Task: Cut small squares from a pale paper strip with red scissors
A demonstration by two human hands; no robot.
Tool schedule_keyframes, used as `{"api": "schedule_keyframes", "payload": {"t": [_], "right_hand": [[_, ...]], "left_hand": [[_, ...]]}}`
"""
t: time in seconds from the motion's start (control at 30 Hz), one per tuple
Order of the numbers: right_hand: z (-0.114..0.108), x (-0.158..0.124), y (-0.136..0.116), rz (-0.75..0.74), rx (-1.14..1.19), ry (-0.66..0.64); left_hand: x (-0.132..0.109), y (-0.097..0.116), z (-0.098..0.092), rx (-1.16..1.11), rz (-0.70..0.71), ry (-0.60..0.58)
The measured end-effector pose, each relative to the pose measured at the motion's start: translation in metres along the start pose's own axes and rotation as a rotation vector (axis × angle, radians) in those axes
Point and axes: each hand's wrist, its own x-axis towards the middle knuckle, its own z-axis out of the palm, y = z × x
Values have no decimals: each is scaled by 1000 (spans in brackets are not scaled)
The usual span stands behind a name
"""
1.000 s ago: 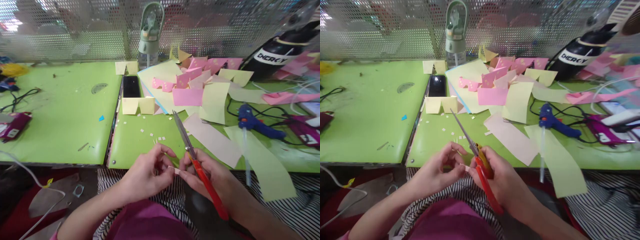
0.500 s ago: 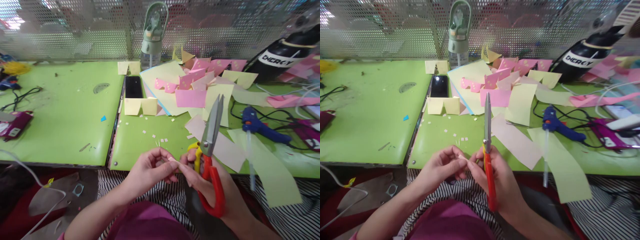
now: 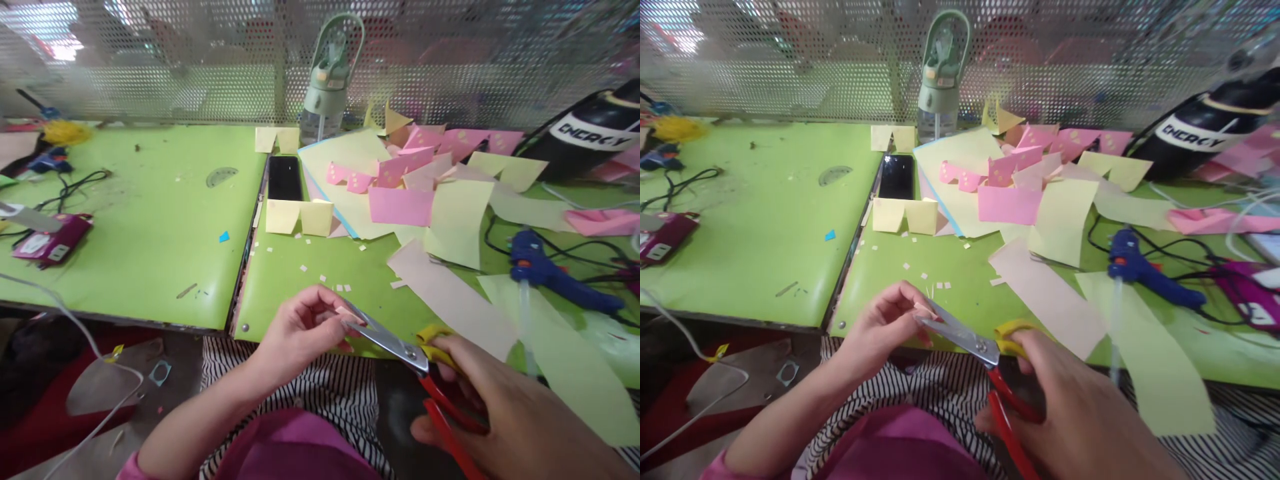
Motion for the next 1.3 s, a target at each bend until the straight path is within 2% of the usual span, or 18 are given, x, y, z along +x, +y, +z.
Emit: {"api": "schedule_keyframes", "payload": {"t": [0.13, 0.3, 0.53, 0.67, 0.83, 1.03, 1.3], "right_hand": [[1, -1, -5, -2, 35, -23], [4, -5, 3, -55, 45, 27], [4, -11, 4, -16, 81, -8], [3, -11, -1, 63, 128, -12], [4, -9, 3, 18, 131, -19], [-3, -9, -12, 133, 168, -37], [-8, -9, -22, 150, 119, -37]], "left_hand": [[0, -3, 0, -29, 19, -8], [-2, -4, -1, -23, 16, -16], [-1, -5, 0, -9, 3, 3], [-1, -5, 2, 22, -21, 12], [-2, -4, 2, 22, -26, 25], [-2, -4, 2, 4, -17, 15], [-2, -5, 3, 15, -33, 38]]}}
